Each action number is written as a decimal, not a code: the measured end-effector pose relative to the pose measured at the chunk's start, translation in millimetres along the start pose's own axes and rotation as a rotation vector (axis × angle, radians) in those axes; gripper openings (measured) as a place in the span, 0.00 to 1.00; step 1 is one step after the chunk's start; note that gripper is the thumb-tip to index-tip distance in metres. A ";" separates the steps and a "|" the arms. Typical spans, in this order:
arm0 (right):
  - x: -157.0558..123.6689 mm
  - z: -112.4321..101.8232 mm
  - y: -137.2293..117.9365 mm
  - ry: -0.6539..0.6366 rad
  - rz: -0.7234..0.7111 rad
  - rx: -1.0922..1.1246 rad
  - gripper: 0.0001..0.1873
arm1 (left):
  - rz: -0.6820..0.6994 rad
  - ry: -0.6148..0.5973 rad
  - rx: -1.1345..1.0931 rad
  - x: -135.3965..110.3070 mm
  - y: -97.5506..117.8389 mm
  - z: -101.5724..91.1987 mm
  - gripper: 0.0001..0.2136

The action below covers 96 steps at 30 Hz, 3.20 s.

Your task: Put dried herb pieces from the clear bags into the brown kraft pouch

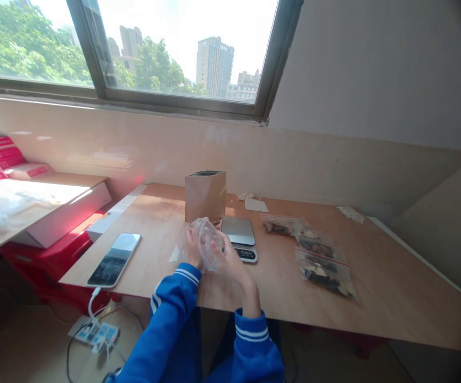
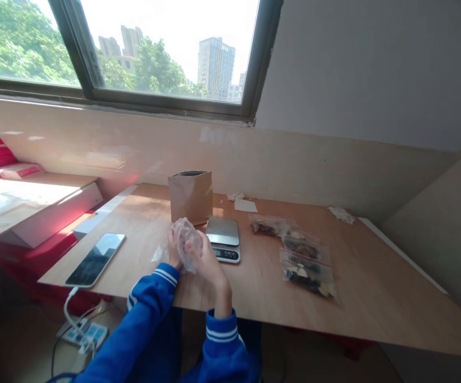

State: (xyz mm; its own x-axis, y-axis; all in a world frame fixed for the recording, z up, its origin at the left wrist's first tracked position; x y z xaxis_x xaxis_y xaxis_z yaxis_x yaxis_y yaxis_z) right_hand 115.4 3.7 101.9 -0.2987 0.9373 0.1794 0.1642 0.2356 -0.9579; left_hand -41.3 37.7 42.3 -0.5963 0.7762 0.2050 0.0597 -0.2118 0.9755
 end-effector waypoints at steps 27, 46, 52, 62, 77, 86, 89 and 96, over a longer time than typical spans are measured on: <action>-23.4 -61.2 24.6 0.596 0.103 0.120 0.21 | 0.056 -0.334 0.140 -80.0 61.8 18.3 0.15; -31.9 -64.3 25.0 0.581 0.014 0.023 0.22 | 0.076 -0.277 0.296 -66.5 65.8 -0.6 0.18; -20.7 -51.1 34.8 0.484 0.008 -0.056 0.16 | 0.131 -0.277 0.347 -65.9 68.1 -7.1 0.17; -24.0 -125.7 76.6 0.751 0.055 0.100 0.19 | -0.018 -0.120 0.394 -21.9 56.7 -72.3 0.16; 30.5 -194.3 119.3 0.731 -0.031 -0.816 0.13 | 0.323 -0.274 1.068 -34.5 32.8 -26.1 0.18; -14.7 -197.9 91.8 0.949 -0.149 -0.450 0.14 | 0.237 -0.329 1.149 -50.3 -11.3 -6.2 0.21; -61.3 -189.6 60.7 1.162 -0.184 -0.284 0.17 | 0.154 -0.347 0.993 -45.0 -5.3 -6.5 0.19; -89.5 -152.7 -23.1 1.106 -0.164 0.050 0.19 | 0.075 -0.714 0.109 -73.7 94.2 15.5 0.20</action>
State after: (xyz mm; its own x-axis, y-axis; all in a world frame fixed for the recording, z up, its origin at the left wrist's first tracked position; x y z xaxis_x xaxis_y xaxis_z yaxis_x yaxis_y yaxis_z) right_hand 281.8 -46.4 142.2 0.6909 0.6143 0.3811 0.1545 0.3896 -0.9079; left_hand 20.7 -30.2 120.4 0.0788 0.9682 0.2372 0.1813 -0.2479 0.9517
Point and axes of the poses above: each hand's wrist, its own x-axis towards the middle knuckle, its own z-axis out of the palm, y = z × x, the point moved 8 cm from there along x, towards the middle knuckle, and after that the axes turned 1 degree about -z, right-handed, at the moved point
